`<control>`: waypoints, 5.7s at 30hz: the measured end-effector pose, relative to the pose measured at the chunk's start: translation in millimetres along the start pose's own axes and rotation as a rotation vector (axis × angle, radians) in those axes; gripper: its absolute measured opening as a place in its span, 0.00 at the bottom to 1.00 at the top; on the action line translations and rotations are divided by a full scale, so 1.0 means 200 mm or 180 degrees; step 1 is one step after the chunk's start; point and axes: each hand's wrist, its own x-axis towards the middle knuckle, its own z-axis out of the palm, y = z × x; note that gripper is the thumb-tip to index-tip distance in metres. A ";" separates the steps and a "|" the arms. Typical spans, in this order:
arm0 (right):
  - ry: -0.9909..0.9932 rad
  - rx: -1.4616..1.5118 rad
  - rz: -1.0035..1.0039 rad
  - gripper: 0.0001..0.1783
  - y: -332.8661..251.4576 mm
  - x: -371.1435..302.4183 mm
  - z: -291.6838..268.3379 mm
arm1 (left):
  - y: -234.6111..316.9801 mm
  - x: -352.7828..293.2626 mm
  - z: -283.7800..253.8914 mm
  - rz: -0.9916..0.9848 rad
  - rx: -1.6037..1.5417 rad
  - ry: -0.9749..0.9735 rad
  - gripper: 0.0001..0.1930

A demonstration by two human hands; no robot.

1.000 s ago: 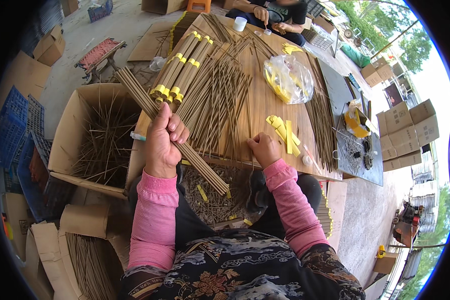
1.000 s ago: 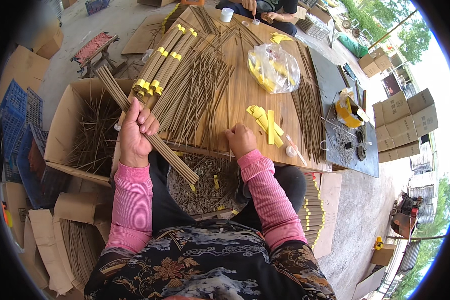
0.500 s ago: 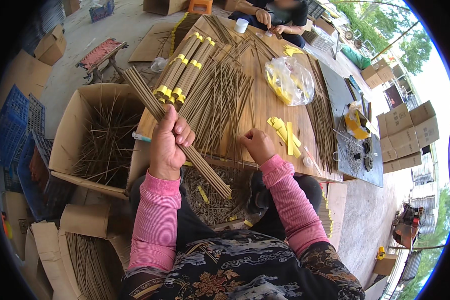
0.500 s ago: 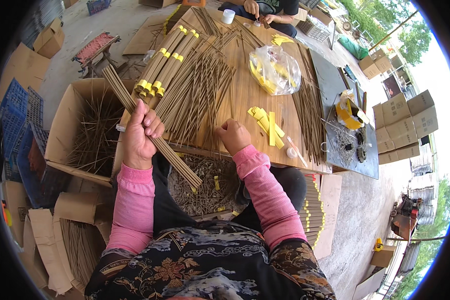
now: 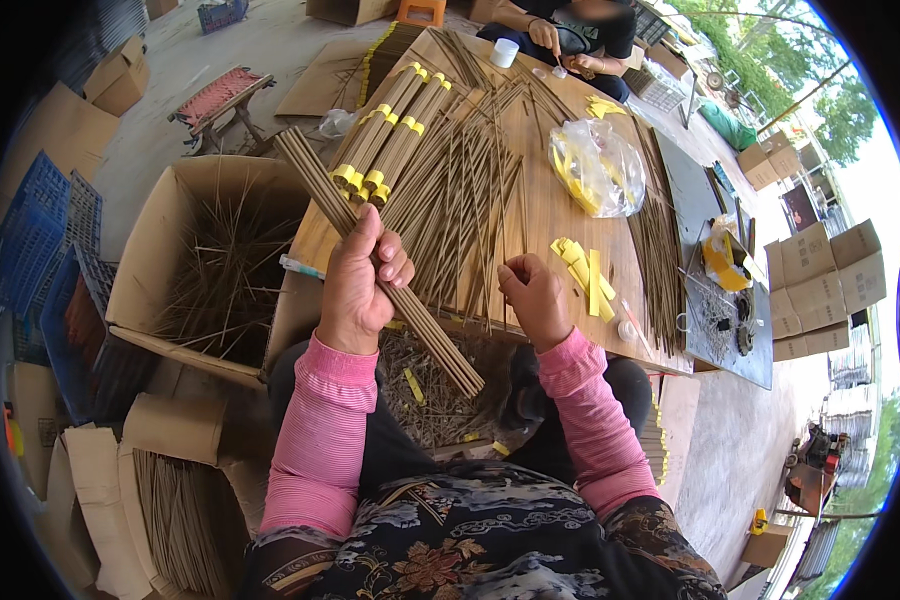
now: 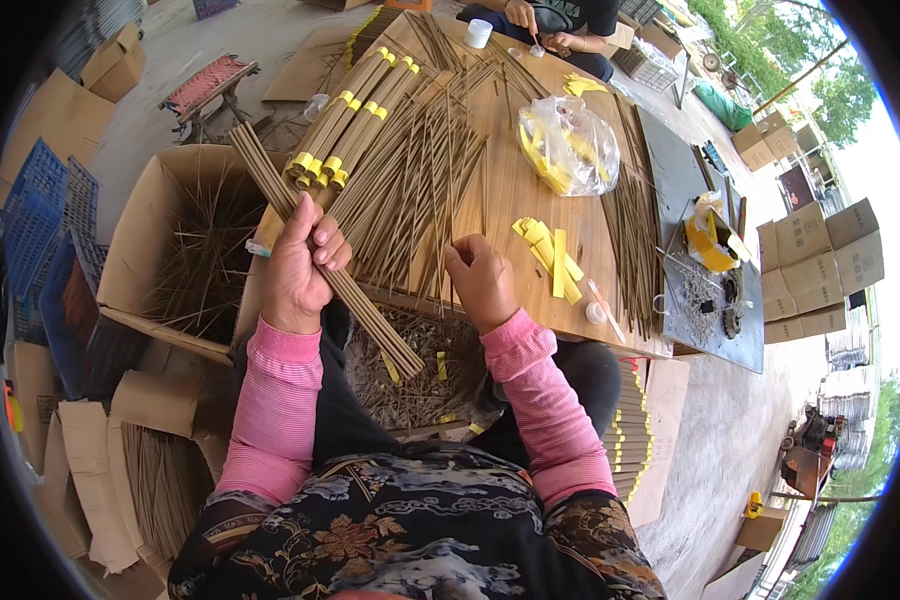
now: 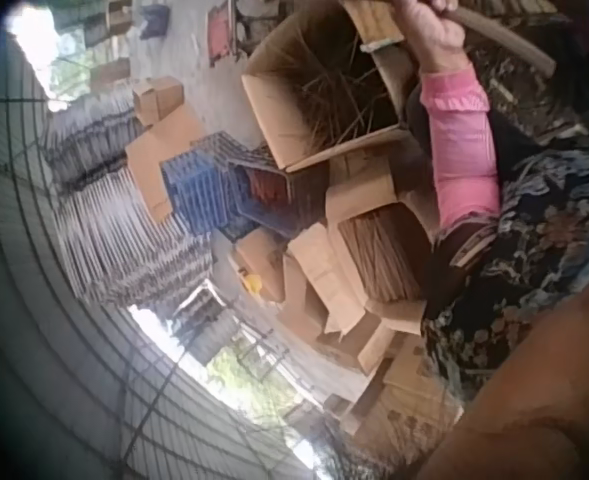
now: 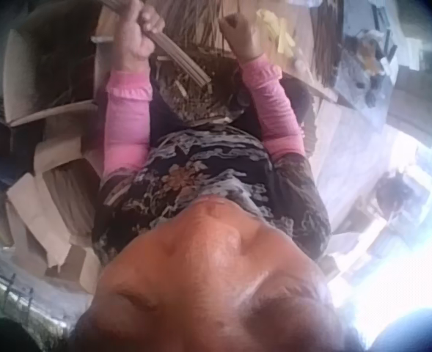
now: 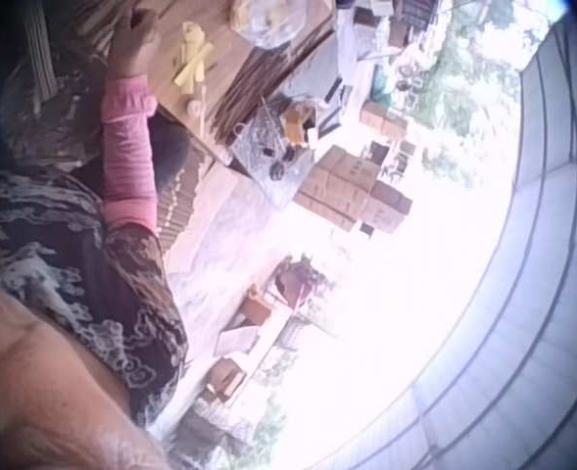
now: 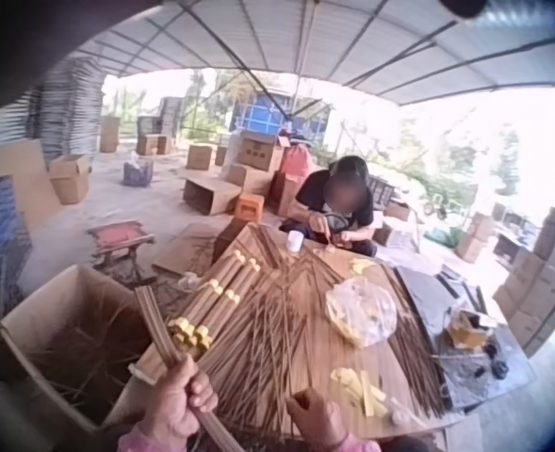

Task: The person gathers thin sticks from a cardboard box, aligns them into bundles, and secures each bundle with a yellow paper band. They repeat this process multiple times, placing completed bundles on a nearby surface.

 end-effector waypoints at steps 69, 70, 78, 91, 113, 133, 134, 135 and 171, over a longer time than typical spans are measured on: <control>-0.2831 0.1060 0.0968 0.14 -0.37 -0.33 0.07 | 0.07 0.03 -0.05 0.0153 -0.0529 -0.0437 0.12; -0.2967 0.1312 0.1109 0.14 -0.37 -0.33 0.06 | 0.07 0.02 -0.05 0.0222 -0.0410 -0.0320 0.12; -0.1150 -0.0781 -0.0922 0.14 -0.27 -0.36 0.16 | 0.09 0.01 0.01 0.0555 0.0167 0.0597 0.14; -0.1047 -0.0326 -0.0888 0.15 -0.26 -0.30 0.19 | -0.08 -0.04 0.06 0.0194 0.0070 0.0109 0.17; -0.0516 -0.1343 0.0017 0.15 0.09 0.07 0.07 | 0.12 0.01 -0.04 0.0380 -0.0349 0.0170 0.17; -0.0242 -0.1355 0.0170 0.14 0.04 0.10 0.02 | 0.07 0.01 -0.02 0.0211 -0.0133 0.0252 0.17; -0.0337 -0.1392 0.0152 0.14 0.03 0.10 0.04 | 0.07 0.01 -0.02 0.0198 -0.0121 0.0238 0.17; -0.0433 -0.1429 0.0133 0.15 0.03 0.10 0.04 | 0.07 0.01 -0.01 0.0186 -0.0108 0.0225 0.17; -0.0623 -0.0928 -0.2482 0.18 -0.48 -0.28 0.03 | 0.01 0.03 -0.04 -0.0465 -0.0225 0.0440 0.18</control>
